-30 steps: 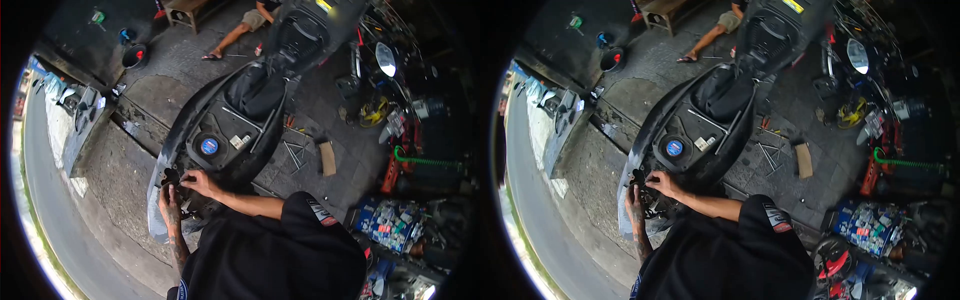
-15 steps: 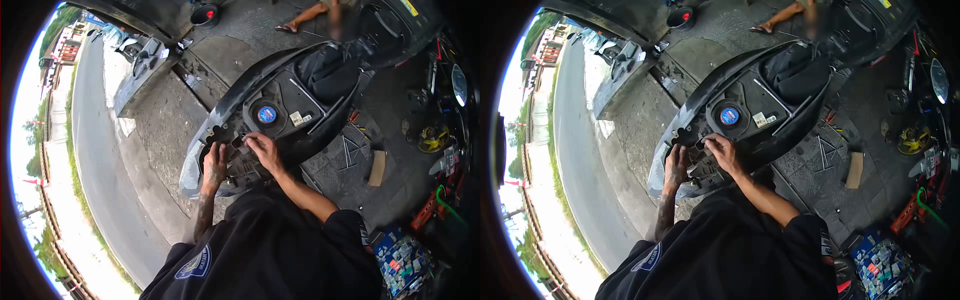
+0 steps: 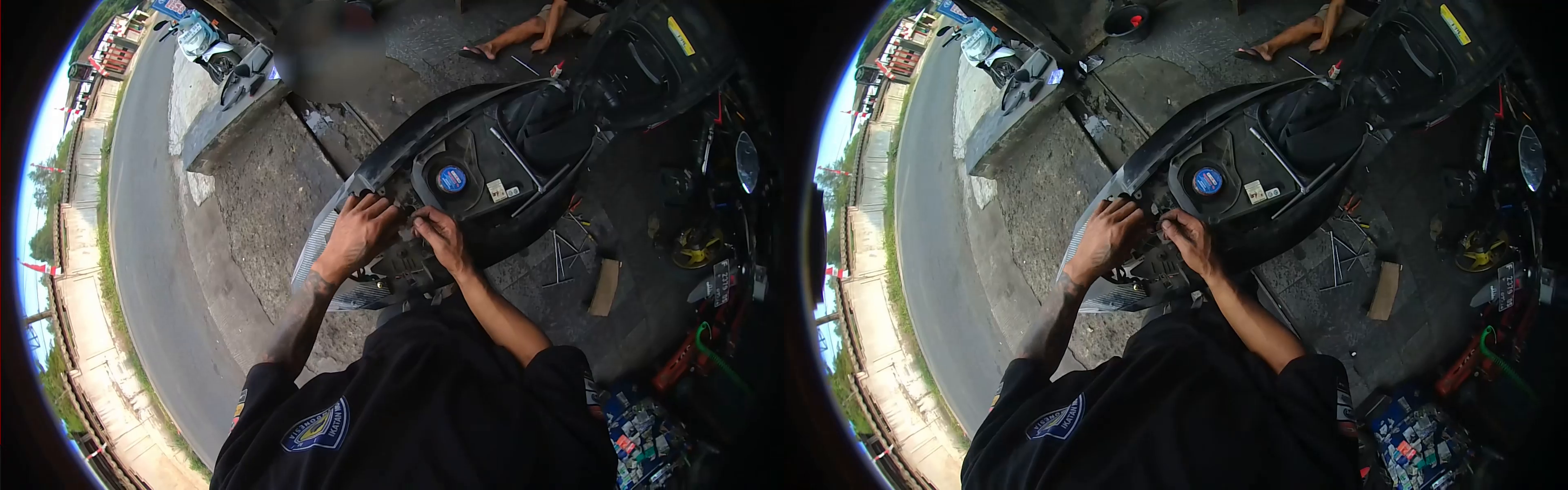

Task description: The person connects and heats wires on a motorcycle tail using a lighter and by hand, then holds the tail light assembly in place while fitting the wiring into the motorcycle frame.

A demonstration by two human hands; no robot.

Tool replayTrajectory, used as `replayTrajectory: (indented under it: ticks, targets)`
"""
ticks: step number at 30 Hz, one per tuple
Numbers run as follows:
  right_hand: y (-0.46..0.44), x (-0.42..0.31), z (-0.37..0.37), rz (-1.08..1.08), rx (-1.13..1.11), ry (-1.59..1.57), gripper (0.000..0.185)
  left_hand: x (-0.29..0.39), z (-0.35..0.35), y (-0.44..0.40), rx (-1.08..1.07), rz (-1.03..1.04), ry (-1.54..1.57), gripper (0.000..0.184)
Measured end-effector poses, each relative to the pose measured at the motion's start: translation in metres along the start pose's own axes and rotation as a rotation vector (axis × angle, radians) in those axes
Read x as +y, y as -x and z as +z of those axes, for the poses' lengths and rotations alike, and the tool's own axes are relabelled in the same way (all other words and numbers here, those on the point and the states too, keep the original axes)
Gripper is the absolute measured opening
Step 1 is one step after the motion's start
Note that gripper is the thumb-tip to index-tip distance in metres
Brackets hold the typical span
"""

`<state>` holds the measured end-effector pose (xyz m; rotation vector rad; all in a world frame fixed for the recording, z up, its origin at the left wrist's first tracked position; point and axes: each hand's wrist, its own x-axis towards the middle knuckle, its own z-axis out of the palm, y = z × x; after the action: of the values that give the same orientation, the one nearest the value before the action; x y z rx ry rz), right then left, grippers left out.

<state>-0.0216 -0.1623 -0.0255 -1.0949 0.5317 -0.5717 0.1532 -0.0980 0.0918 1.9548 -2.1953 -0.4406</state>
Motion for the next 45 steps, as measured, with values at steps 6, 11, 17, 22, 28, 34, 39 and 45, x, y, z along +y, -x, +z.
replayTrajectory:
  ticks: [6, 11, 17, 22, 28, 34, 39, 45]
  targets:
    - [-0.008, -0.022, 0.006, -0.007, -0.046, 0.134, 0.016, -0.023, 0.015, 0.003, 0.007, 0.003, 0.201, 0.019]
    - [-0.017, -0.040, 0.004, -0.118, -0.223, 0.401, 0.021, -0.046, 0.030, 0.011, -0.118, 0.045, 0.383, 0.013]
    - [-0.020, -0.023, 0.004, -0.618, -0.247, 0.543, 0.020, -0.028, 0.010, 0.008, -0.421, -0.764, 1.449, 0.021]
    - [-0.029, -0.003, -0.015, -0.603, -0.188, 0.401, 0.019, -0.067, 0.032, 0.047, -0.378, -0.909, 1.614, 0.019]
    - [-0.061, 0.024, -0.021, -0.315, 0.304, 0.647, 0.022, -0.091, 0.025, 0.066, 0.006, -0.864, 1.450, 0.034]
    - [-0.050, 0.034, -0.011, -0.583, 0.518, 0.866, 0.030, -0.076, 0.064, 0.050, 0.239, -0.852, 1.293, 0.064]
    - [0.059, -0.008, -0.024, -0.370, 0.720, 0.557, 0.026, -0.105, 0.121, 0.063, 0.251, -0.651, 1.303, 0.045]
    - [0.243, 0.074, -0.047, 0.345, 1.208, 0.564, 0.040, -0.002, 0.110, 0.107, -0.007, -0.471, 1.236, 0.044]
